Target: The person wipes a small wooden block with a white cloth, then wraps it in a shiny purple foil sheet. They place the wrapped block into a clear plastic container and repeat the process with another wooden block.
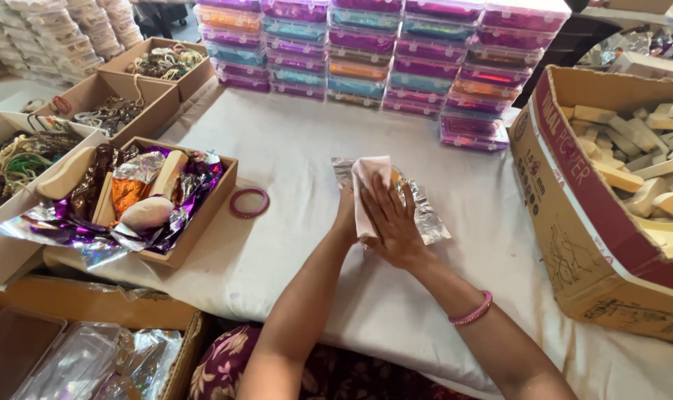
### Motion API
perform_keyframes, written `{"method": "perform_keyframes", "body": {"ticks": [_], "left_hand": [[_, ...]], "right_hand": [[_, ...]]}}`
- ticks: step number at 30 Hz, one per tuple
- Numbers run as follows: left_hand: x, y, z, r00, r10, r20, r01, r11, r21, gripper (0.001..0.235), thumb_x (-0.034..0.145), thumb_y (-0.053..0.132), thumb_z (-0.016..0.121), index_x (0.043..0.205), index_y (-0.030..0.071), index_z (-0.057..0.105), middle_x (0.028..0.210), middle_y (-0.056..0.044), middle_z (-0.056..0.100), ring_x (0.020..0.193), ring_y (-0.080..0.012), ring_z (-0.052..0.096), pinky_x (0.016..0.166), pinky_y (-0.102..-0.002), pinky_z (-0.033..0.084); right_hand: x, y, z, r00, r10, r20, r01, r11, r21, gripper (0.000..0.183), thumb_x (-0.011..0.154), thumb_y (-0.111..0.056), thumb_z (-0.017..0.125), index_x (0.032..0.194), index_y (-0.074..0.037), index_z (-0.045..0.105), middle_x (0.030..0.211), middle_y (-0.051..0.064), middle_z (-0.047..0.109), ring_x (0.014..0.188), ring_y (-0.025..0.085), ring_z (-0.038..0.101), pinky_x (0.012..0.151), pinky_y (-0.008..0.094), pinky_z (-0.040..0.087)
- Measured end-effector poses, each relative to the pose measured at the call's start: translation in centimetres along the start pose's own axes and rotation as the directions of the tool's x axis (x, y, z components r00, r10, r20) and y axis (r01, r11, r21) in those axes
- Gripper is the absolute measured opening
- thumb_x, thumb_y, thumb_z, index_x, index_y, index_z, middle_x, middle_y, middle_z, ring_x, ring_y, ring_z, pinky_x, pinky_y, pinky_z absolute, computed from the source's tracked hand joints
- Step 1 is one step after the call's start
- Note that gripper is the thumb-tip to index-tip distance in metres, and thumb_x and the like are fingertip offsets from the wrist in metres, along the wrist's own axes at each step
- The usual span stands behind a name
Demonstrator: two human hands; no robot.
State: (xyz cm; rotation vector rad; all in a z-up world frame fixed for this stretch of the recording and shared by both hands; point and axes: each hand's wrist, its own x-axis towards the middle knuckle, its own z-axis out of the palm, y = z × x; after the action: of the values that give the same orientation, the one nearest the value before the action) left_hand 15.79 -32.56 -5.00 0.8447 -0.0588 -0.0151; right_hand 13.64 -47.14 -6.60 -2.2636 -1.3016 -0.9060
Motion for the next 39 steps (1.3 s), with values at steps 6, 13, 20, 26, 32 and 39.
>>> {"method": "perform_keyframes", "body": {"ticks": [6, 13, 20, 26, 32, 39], "left_hand": [[3.6, -2.3, -5.8, 0.998, 0.016, 0.059, -0.028, 0.978, 0.206, 0.032, 0.098, 0.018, 0.055, 0.123, 0.003, 0.068, 0.111, -0.01, 0.074, 0.096, -0.0196, 0.071, 0.077, -0.033, 0.057], [3.3, -0.2, -5.2, 0.958, 0.284, -0.042, -0.263, 0.926, 0.27, 0.036, 0.101, 0.023, 0.066, 0.127, -0.003, 0.068, 0.113, -0.009, 0.072, 0.101, -0.0139, 0.068, 0.085, -0.028, 0.055], [7.9, -0.7, -3.7, 0.915, 0.314, -0.253, -0.041, 0.697, 0.716, 0.057, 0.09, 0.041, 0.071, 0.134, 0.006, 0.064, 0.108, -0.014, 0.076, 0.096, -0.0232, 0.073, 0.083, -0.036, 0.056], [9.7, -3.7, -5.5, 0.943, 0.27, -0.192, 0.056, 0.443, 0.895, 0.045, 0.089, 0.043, 0.074, 0.122, 0.011, 0.074, 0.106, -0.012, 0.078, 0.094, -0.0246, 0.073, 0.083, -0.036, 0.056], [8.6, -4.4, -7.5, 0.913, 0.373, -0.168, -0.109, 0.618, 0.779, 0.033, 0.088, 0.033, 0.073, 0.11, 0.01, 0.08, 0.102, -0.01, 0.081, 0.092, -0.0215, 0.077, 0.081, -0.035, 0.058], [3.2, -2.9, -2.7, 0.803, 0.523, 0.287, -0.425, 0.163, 0.891, 0.034, 0.101, 0.033, 0.069, 0.111, 0.001, 0.078, 0.109, -0.018, 0.076, 0.099, -0.0274, 0.069, 0.084, -0.039, 0.054]], "right_hand": [[3.2, 2.7, 0.7, 0.987, 0.054, -0.149, -0.049, 0.998, 0.033, 0.053, 0.107, -0.035, 0.049, 0.154, -0.011, 0.046, 0.164, 0.023, 0.036, 0.151, 0.046, 0.032, 0.122, 0.054, 0.028], [2.6, 8.0, 0.8, 0.798, 0.597, 0.083, -0.579, 0.72, 0.383, 0.031, 0.104, -0.023, 0.057, 0.126, -0.004, 0.065, 0.115, 0.018, 0.071, 0.099, 0.032, 0.072, 0.088, 0.039, 0.056], [0.4, 8.2, 1.5, 0.992, 0.087, 0.09, -0.103, 0.974, 0.203, 0.042, 0.071, -0.008, 0.073, 0.113, -0.005, 0.071, 0.111, 0.015, 0.071, 0.103, 0.038, 0.067, 0.09, 0.045, 0.053], [0.9, 5.6, -2.0, 0.997, -0.063, 0.051, 0.056, 0.99, 0.129, 0.039, 0.065, -0.014, 0.08, 0.102, -0.004, 0.07, 0.098, 0.016, 0.069, 0.094, 0.038, 0.066, 0.084, 0.046, 0.052], [-1.6, 8.5, 0.2, 0.968, 0.243, -0.056, -0.199, 0.889, 0.413, 0.027, 0.072, -0.014, 0.078, 0.093, -0.002, 0.066, 0.083, 0.012, 0.064, 0.079, 0.028, 0.062, 0.072, 0.038, 0.051], [-1.8, 9.4, 0.7, 0.722, 0.642, -0.257, -0.364, 0.669, 0.648, 0.028, 0.096, -0.011, 0.055, 0.119, 0.001, 0.067, 0.096, 0.009, 0.067, 0.09, 0.018, 0.061, 0.082, 0.032, 0.05]]}}
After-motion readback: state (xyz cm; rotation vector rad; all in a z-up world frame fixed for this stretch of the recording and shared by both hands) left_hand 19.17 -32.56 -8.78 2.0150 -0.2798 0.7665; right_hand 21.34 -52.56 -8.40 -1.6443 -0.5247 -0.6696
